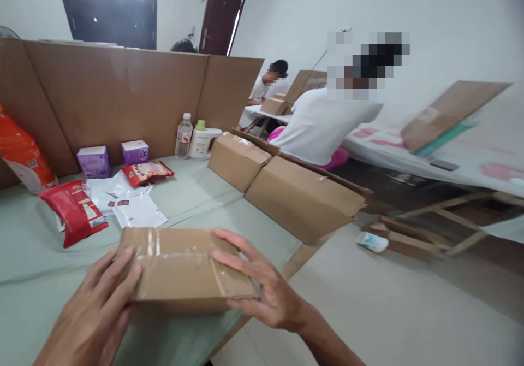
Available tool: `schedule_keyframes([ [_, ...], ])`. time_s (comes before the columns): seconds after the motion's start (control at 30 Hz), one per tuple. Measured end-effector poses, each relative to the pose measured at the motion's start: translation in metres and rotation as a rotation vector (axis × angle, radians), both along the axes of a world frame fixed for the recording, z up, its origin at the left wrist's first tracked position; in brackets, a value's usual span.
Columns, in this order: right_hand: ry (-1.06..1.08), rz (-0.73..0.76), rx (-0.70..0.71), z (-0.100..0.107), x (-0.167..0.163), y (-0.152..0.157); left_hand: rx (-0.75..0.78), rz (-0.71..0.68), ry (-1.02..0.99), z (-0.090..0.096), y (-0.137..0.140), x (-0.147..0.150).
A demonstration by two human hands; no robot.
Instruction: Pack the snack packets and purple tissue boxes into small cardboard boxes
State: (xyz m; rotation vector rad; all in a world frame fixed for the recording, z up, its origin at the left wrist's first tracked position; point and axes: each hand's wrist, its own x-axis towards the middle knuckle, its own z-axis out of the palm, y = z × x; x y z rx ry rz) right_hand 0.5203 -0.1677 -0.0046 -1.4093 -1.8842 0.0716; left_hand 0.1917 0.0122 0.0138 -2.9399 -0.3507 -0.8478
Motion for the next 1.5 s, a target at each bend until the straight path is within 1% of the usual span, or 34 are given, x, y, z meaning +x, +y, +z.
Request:
schedule_keyframes([
  [0.07,-0.003,-0.167,0.017,-0.005,0.026,-0.017,-0.050,-0.085,0.028,0.012,0.015,0.062],
  [0.1,0.001,-0.255,0.028,-0.008,0.038,-0.020,-0.093,-0.113,0.083,0.018,0.024,0.094],
  [0.13,0.009,-0.342,0.041,-0.011,0.050,-0.019,-0.151,-0.117,0.139,0.025,0.034,0.124],
  [0.17,0.019,-0.427,0.057,-0.014,0.062,-0.014,-0.171,-0.101,0.164,0.032,0.045,0.154],
  [0.2,0.027,-0.510,0.074,-0.016,0.073,-0.005,-0.177,-0.082,0.168,0.038,0.055,0.183],
  [0.27,0.035,-0.666,0.106,-0.018,0.094,0.022,-0.199,0.007,0.150,0.046,0.074,0.238],
  [0.33,0.025,-0.800,0.131,-0.019,0.113,0.056,-0.243,0.108,0.124,0.047,0.089,0.286],
  [0.4,0.012,-0.905,0.140,-0.018,0.128,0.090,-0.312,0.192,0.109,0.040,0.097,0.328],
  [0.5,0.005,-1.018,0.121,-0.018,0.146,0.133,-0.420,0.240,0.127,0.016,0.099,0.373],
  [0.57,0.002,-1.069,0.096,-0.019,0.155,0.151,-0.467,0.214,0.169,-0.006,0.095,0.388],
  [0.63,-0.005,-1.095,0.081,-0.021,0.161,0.160,-0.487,0.172,0.219,-0.028,0.090,0.392],
  [0.7,-0.017,-1.098,0.095,-0.025,0.163,0.160,-0.482,0.132,0.261,-0.048,0.084,0.387],
  [0.77,-0.032,-1.072,0.126,-0.034,0.160,0.152,-0.459,0.096,0.290,-0.062,0.076,0.374],
  [0.87,-0.017,-1.011,0.143,-0.059,0.143,0.126,-0.415,0.040,0.334,-0.075,0.059,0.344],
  [0.9,-0.004,-0.983,0.126,-0.071,0.134,0.115,-0.404,0.020,0.353,-0.077,0.051,0.331],
  [0.97,-0.005,-0.887,0.038,-0.099,0.113,0.091,-0.390,-0.025,0.399,-0.080,0.033,0.303],
  [1.07,-0.113,-0.734,-0.088,-0.140,0.079,0.060,-0.386,-0.088,0.461,-0.079,0.005,0.254],
  [1.13,-0.180,-0.628,-0.087,-0.158,0.057,0.047,-0.386,-0.115,0.489,-0.077,-0.012,0.216],
  [1.17,-0.199,-0.570,-0.078,-0.163,0.046,0.043,-0.384,-0.121,0.497,-0.076,-0.020,0.196],
  [1.2,-0.204,-0.500,-0.074,-0.165,0.037,0.041,-0.381,-0.125,0.501,-0.074,-0.027,0.174],
  [1.27,-0.170,-0.352,-0.106,-0.164,0.021,0.045,-0.371,-0.128,0.501,-0.069,-0.037,0.129],
  [1.33,-0.088,-0.248,-0.189,-0.155,0.008,0.061,-0.361,-0.140,0.502,-0.064,-0.044,0.081],
  [1.37,-0.037,-0.238,-0.238,-0.149,0.003,0.074,-0.361,-0.147,0.505,-0.062,-0.046,0.058],
  [1.4,0.014,-0.258,-0.283,-0.143,-0.003,0.089,-0.367,-0.153,0.510,-0.060,-0.048,0.035],
  [1.47,0.113,-0.341,-0.354,-0.129,-0.018,0.124,-0.396,-0.136,0.503,-0.058,-0.049,-0.009],
  [1.5,0.164,-0.384,-0.380,-0.122,-0.027,0.142,-0.414,-0.096,0.485,-0.056,-0.048,-0.030],
])
